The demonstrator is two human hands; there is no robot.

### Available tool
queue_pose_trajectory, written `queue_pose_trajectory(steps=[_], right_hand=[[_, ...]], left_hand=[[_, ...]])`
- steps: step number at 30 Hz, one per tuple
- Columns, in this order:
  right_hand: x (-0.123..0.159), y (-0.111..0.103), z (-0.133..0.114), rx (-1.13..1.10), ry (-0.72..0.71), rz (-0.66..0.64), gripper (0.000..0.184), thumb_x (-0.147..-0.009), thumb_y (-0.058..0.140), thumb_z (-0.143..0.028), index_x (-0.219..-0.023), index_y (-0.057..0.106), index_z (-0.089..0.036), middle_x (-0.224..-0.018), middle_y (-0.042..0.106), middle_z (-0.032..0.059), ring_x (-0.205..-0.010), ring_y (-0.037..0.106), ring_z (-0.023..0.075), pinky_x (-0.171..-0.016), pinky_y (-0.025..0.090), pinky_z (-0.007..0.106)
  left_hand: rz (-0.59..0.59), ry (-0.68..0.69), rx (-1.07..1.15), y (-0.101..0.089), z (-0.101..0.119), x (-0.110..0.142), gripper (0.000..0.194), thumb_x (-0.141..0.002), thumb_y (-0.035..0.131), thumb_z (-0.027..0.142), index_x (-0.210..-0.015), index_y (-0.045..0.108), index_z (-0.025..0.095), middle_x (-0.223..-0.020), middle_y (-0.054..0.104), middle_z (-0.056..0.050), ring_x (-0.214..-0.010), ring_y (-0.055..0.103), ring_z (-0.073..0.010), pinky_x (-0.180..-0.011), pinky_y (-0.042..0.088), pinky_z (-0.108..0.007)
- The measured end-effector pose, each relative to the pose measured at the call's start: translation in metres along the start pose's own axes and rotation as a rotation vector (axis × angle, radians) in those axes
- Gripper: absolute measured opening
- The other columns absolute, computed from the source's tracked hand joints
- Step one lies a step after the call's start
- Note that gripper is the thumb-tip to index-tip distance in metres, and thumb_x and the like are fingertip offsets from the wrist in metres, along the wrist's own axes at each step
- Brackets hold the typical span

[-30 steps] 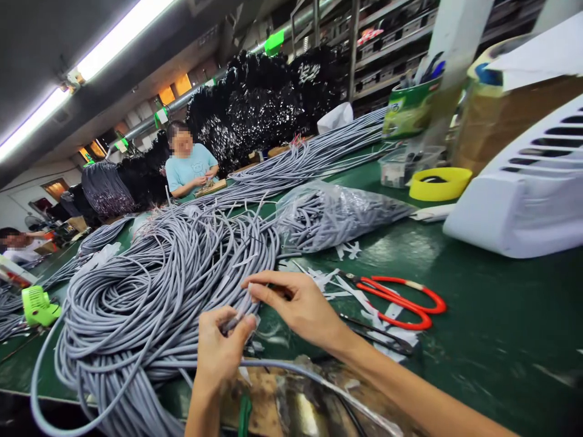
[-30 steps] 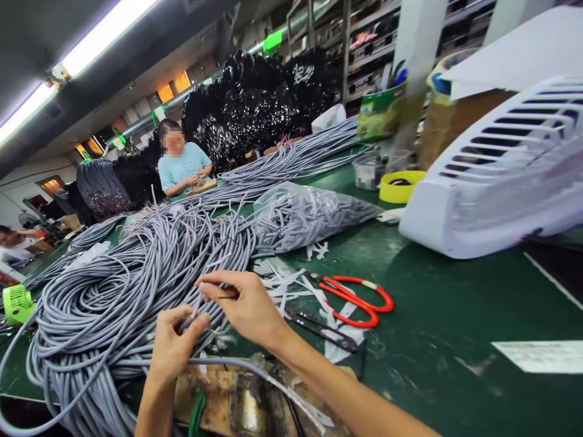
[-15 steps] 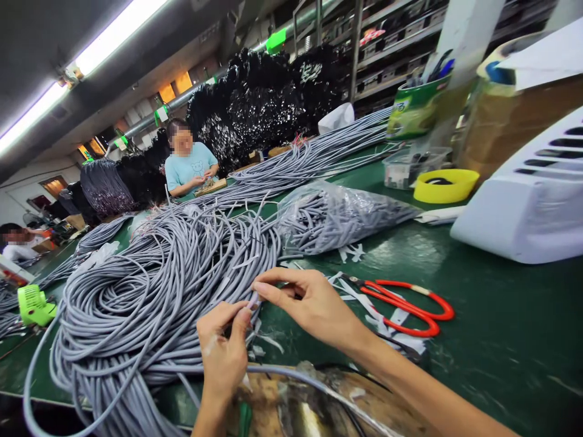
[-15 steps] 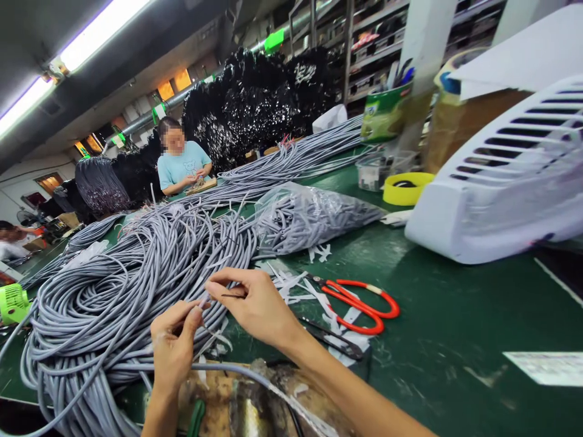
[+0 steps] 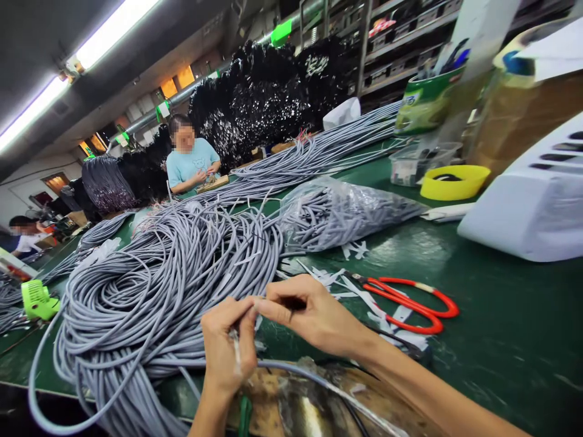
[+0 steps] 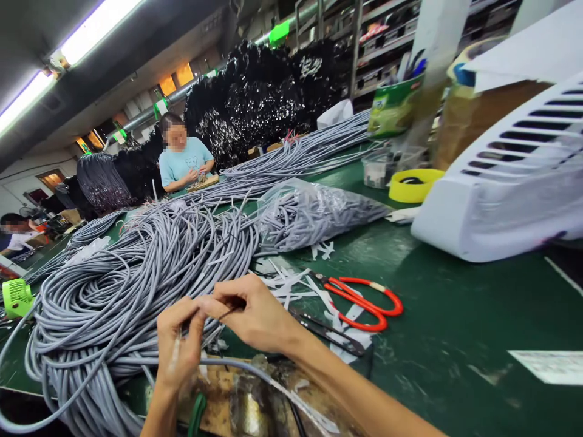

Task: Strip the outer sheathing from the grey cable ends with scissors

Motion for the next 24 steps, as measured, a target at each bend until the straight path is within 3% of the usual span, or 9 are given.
queue_pose_trajectory(steps=[3, 6, 13, 19, 24], right_hand=[[0.000, 0.000, -0.002, 0.032, 0.004, 0.066, 0.047, -0.077, 0.047, -0.051, -0.046, 0.031, -0.020, -0.048, 0.023, -0.0065, -0.046, 0.021, 0.0070, -0.042, 0.018, 0.023], [-0.003, 0.002, 0.003, 0.024, 0.071, 0.136, 0.049, -0.077, 0.045, -0.054, -0.045, 0.030, -0.020, -0.047, 0.024, -0.0065, -0.046, 0.022, 0.0070, -0.042, 0.019, 0.023], [-0.004, 0.011, 0.014, -0.091, 0.209, -0.036, 0.051, -0.077, 0.037, -0.060, -0.045, 0.032, -0.022, -0.041, 0.026, -0.0071, -0.040, 0.023, 0.0074, -0.040, 0.022, 0.023], [0.007, -0.001, -0.004, 0.297, 0.029, 0.287, 0.040, -0.086, 0.034, -0.046, -0.061, 0.049, -0.019, -0.053, 0.046, -0.0028, -0.049, 0.041, 0.0103, -0.048, 0.033, 0.022], [0.017, 0.012, -0.008, 0.470, -0.115, 0.221, 0.043, -0.090, 0.031, -0.033, -0.054, 0.048, -0.019, -0.044, 0.050, -0.0023, -0.039, 0.042, 0.0094, -0.043, 0.030, 0.022]], left_hand=[[-0.043, 0.063, -0.079, 0.002, 0.001, 0.001, 0.026, -0.082, 0.045, 0.014, -0.074, 0.070, 0.014, -0.048, 0.044, 0.002, -0.043, 0.039, -0.0103, -0.042, 0.028, -0.023], [-0.020, 0.085, -0.041, -0.001, -0.001, 0.005, 0.024, -0.082, 0.047, 0.015, -0.079, 0.070, 0.014, -0.048, 0.046, 0.001, -0.044, 0.041, -0.0109, -0.043, 0.030, -0.023], [0.087, -0.007, 0.024, -0.003, -0.006, 0.014, 0.022, -0.081, 0.051, 0.021, -0.077, 0.072, 0.017, -0.049, 0.053, 0.000, -0.045, 0.045, -0.0113, -0.045, 0.035, -0.023], [0.372, -0.225, 0.097, -0.002, -0.007, 0.013, 0.016, -0.075, 0.060, 0.024, -0.071, 0.073, 0.016, -0.063, 0.069, -0.005, -0.057, 0.062, -0.0159, -0.054, 0.049, -0.023], [0.401, -0.284, 0.154, -0.001, -0.007, 0.012, 0.017, -0.076, 0.058, 0.024, -0.073, 0.073, 0.015, -0.069, 0.072, -0.006, -0.062, 0.066, -0.0184, -0.057, 0.054, -0.024]])
Point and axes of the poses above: each hand's wrist, its own x-axis away from the middle knuckle, its own y-axis out of the palm, z = x × y, the point moved 3 cm from there along -x, towards the middle knuckle
